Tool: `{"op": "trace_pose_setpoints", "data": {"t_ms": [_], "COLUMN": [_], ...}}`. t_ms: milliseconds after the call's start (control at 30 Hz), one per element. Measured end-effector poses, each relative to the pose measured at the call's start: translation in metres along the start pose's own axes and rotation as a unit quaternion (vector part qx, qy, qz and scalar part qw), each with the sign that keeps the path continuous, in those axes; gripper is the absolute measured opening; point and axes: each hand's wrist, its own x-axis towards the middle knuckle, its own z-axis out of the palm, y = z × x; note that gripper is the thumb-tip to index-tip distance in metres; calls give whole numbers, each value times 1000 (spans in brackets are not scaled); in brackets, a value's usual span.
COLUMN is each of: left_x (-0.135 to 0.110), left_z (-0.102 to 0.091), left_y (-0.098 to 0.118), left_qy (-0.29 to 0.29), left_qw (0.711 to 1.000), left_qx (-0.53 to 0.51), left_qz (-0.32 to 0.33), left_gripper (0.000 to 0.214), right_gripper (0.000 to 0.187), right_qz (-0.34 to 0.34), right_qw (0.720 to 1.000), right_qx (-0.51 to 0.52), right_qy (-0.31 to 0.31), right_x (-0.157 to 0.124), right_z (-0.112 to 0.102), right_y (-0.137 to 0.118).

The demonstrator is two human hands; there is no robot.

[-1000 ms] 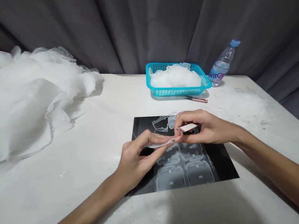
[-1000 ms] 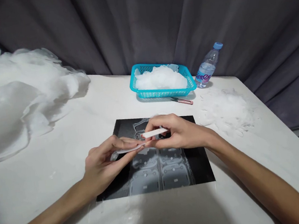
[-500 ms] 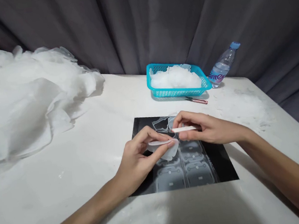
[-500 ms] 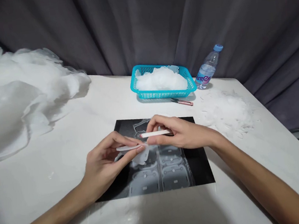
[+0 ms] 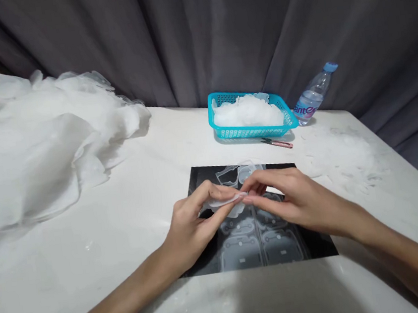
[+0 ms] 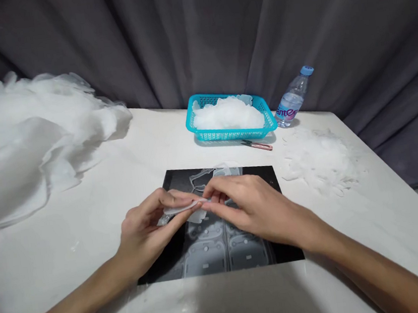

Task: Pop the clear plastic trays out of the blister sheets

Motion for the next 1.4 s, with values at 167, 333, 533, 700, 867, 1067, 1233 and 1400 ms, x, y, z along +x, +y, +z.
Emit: {"op": "trace_pose_setpoints", "data": {"t_ms": [167, 333, 533, 700, 867, 1067, 1233, 1400], "left_x": [-2, 2, 5, 1, 6, 10, 7, 4], "left_z": [1, 1, 0, 1, 1, 0, -2, -4], "left_y": [-1, 6, 12, 9, 15, 21, 18, 14], "left_qy": [28, 21, 7, 22, 35, 21, 16, 1], "left_qw": [995, 987, 987, 998, 999, 998, 996, 994], "left_qx": [56, 67, 70, 19, 27, 37, 80, 105], "left_qz": [79, 145, 141, 46, -13, -45, -25, 20], "left_gripper": [18, 21, 17, 19, 13, 9, 9, 15], "right_gripper": [8, 6, 10, 7, 10, 12, 25, 22], "right_qz": [-87, -143, -134, -104, -69, -3, 37, 123], "right_qw": [991, 972, 971, 977, 984, 991, 982, 880], "right_qx": [-40, -57, -33, -10, 25, 109, -76, -385], "right_qy": [96, 175, 194, 184, 165, 72, 166, 248], "right_x": [-5, -6, -4, -5, -5, -2, 9, 13], "right_z": [18, 26, 28, 27, 24, 9, -23, -40], "right_y": [5, 10, 9, 10, 10, 7, 50, 131]}}
